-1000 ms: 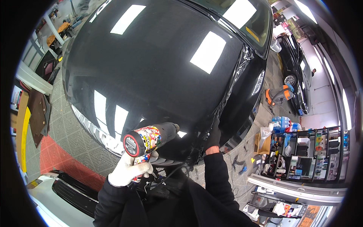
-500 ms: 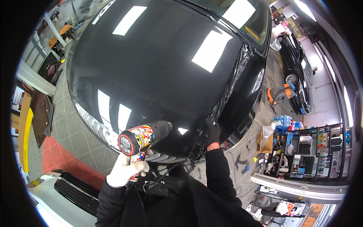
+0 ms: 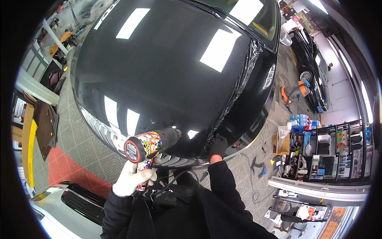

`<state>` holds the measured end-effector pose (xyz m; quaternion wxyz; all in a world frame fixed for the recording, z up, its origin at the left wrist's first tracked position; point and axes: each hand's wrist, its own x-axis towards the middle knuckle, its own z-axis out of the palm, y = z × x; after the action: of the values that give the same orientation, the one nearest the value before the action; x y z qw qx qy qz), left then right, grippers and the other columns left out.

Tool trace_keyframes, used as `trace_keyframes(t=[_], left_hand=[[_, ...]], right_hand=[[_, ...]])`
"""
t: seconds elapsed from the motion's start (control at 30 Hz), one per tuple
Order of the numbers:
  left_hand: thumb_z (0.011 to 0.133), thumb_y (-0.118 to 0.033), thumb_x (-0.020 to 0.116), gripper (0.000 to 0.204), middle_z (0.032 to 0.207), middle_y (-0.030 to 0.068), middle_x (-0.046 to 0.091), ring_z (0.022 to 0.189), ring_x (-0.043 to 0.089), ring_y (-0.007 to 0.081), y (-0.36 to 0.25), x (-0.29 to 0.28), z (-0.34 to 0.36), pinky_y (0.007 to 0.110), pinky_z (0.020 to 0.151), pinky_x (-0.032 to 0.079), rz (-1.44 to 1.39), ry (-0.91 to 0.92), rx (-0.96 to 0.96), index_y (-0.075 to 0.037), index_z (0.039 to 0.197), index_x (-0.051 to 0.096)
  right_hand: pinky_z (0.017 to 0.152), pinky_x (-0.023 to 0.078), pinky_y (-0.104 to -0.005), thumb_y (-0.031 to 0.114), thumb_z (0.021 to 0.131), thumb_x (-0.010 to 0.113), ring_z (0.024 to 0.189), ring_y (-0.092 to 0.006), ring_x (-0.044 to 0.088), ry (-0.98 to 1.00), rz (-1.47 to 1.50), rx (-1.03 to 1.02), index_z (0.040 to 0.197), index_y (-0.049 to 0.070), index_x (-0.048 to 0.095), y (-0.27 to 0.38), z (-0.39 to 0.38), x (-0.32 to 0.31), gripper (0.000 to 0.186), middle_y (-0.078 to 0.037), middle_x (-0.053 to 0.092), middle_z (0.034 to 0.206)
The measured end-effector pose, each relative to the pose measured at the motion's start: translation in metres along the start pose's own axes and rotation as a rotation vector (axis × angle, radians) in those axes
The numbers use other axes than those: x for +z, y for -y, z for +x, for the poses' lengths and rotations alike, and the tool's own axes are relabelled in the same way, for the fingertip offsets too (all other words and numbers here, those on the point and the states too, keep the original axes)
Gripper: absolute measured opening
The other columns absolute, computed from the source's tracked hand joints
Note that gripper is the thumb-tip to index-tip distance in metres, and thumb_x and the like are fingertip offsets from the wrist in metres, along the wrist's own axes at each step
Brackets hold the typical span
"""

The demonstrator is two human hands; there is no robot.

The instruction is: The person uses a heat gun to warm a transparent protective film on the hood of a black car while smoothing it with a gloved hand. The person works along the edge near the windshield and then moves toward the front grille, pressing the film to conform to the surface.

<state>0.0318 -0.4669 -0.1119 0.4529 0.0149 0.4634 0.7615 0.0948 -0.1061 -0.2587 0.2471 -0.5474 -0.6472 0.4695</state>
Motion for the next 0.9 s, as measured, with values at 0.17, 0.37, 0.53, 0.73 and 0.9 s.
trace_keyframes(t=[0.17,0.37,0.53,0.73,0.9], left_hand=[[0.093,-0.009,0.073,0.057,0.126,0.0124,0.069,0.083,0.071,0.0146,0.0,0.008,-0.003,0.027,0.069,0.06,-0.019,-0.004,0.039,0.003,0.144,0.053],[0.093,-0.01,0.073,0.059,0.128,0.013,0.067,0.083,0.071,0.0151,0.01,0.011,-0.014,0.028,0.068,0.061,-0.033,-0.036,0.059,0.004,0.146,0.05],[0.094,-0.013,0.076,0.061,0.126,0.0148,0.067,0.084,0.071,0.0161,0.017,0.013,-0.021,0.029,0.068,0.061,0.003,-0.048,0.076,0.004,0.146,0.049],[0.09,-0.026,0.083,0.061,0.083,0.0091,0.071,0.071,0.068,0.0161,0.014,0.019,-0.02,0.029,0.067,0.055,0.014,-0.094,0.097,0.005,0.135,0.057],[0.088,-0.026,0.084,0.065,0.103,0.012,0.072,0.074,0.069,0.0159,0.003,0.01,-0.01,0.029,0.067,0.058,0.025,-0.052,-0.01,0.003,0.139,0.055]], right_hand=[[0.099,0.051,-0.0436,0.032,0.096,0.074,0.105,-0.0338,0.071,-0.147,-0.128,-0.144,0.118,0.0,0.072,0.012,-0.004,0.012,0.039,-0.019,0.075,0.106],[0.085,0.055,-0.0483,0.025,0.087,0.077,0.099,-0.0451,0.073,0.067,-0.674,-0.236,0.117,-0.004,0.07,0.007,-0.003,0.0,0.042,-0.028,0.074,0.103],[0.075,0.054,-0.0473,0.016,0.09,0.067,0.083,-0.0408,0.073,0.127,-0.175,-0.028,0.096,-0.007,0.073,-0.016,0.021,-0.002,0.025,-0.027,0.075,0.087],[0.078,0.055,-0.0505,0.021,0.103,0.054,0.089,-0.0448,0.073,-0.155,-0.331,-0.207,0.106,-0.004,0.068,-0.048,0.024,0.038,0.029,-0.028,0.074,0.094],[0.084,0.054,-0.0559,0.033,0.106,0.051,0.099,-0.0464,0.071,-0.287,-0.63,-0.243,0.105,0.0,0.066,-0.025,0.004,0.036,0.036,-0.028,0.074,0.101]])
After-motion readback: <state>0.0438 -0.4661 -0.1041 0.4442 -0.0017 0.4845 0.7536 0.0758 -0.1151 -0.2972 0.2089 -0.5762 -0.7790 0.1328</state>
